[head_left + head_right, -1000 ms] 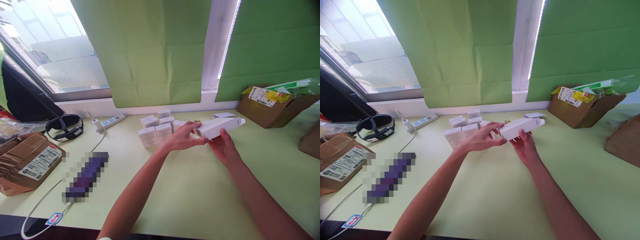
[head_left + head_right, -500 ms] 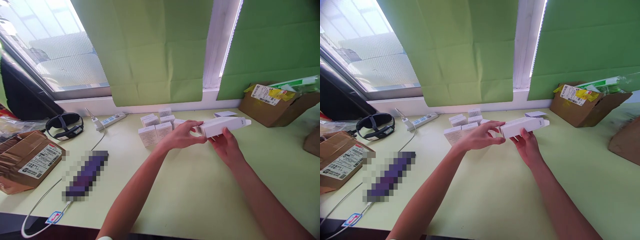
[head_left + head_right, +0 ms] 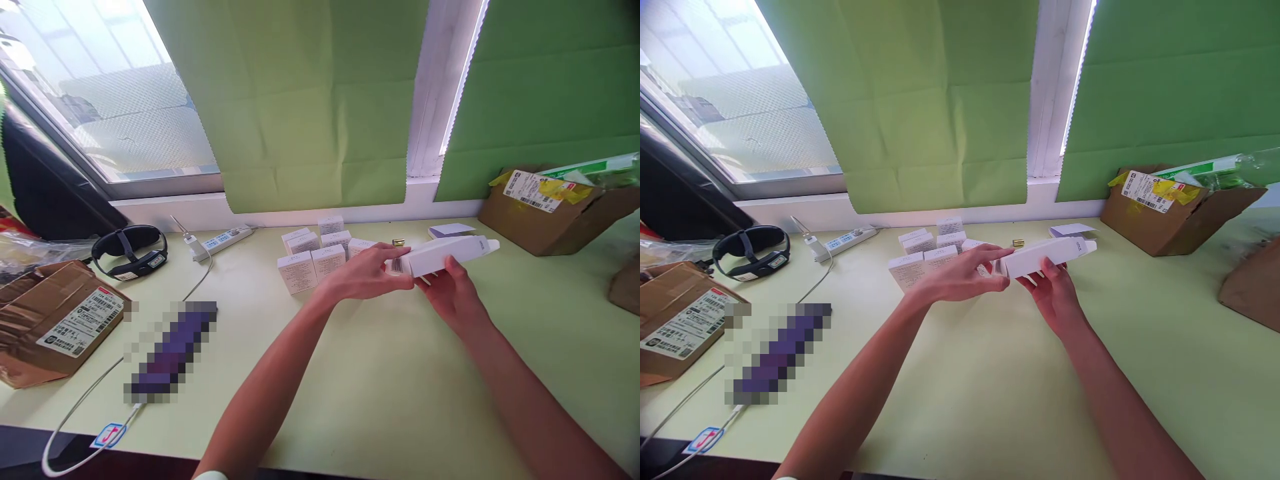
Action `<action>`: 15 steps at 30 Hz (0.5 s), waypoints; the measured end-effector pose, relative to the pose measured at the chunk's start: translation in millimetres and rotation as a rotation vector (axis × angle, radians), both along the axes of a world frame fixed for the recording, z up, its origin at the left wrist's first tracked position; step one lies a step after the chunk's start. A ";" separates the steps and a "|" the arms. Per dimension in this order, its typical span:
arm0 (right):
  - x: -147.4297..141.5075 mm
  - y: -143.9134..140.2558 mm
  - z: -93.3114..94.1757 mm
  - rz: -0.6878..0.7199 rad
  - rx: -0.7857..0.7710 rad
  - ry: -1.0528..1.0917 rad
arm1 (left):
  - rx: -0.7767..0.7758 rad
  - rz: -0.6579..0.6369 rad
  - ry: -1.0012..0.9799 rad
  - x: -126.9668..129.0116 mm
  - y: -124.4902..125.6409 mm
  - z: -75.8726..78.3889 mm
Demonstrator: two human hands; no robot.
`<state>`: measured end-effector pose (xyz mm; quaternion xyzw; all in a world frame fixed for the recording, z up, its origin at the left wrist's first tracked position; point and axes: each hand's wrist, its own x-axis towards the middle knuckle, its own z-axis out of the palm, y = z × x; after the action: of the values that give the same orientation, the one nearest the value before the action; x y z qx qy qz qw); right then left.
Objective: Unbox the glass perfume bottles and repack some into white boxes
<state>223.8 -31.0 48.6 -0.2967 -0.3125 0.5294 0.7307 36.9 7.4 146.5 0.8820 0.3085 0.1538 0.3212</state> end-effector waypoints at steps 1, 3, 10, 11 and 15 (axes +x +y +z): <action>-0.1 -0.5 0.6 -0.002 0.005 -0.010 | 0.010 -0.008 0.001 -0.8 -0.2 1.2; -0.6 -1.5 1.7 -0.001 0.017 -0.025 | 0.026 -0.027 0.000 -2.5 -0.2 2.8; -1.4 -2.5 2.8 -0.003 -0.065 0.020 | 0.087 -0.046 0.041 -1.5 1.6 -4.7; -1.3 -2.9 3.2 0.004 -0.080 0.029 | 0.127 -0.060 0.036 -0.2 1.8 -6.5; -1.2 -4.7 6.0 0.027 -0.109 0.038 | 0.346 -0.069 0.035 3.7 3.1 -9.7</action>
<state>222.6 -35.7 54.6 -0.3219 -0.2734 0.5609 0.7121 40.7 10.5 136.8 0.9367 0.2526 0.1783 0.1641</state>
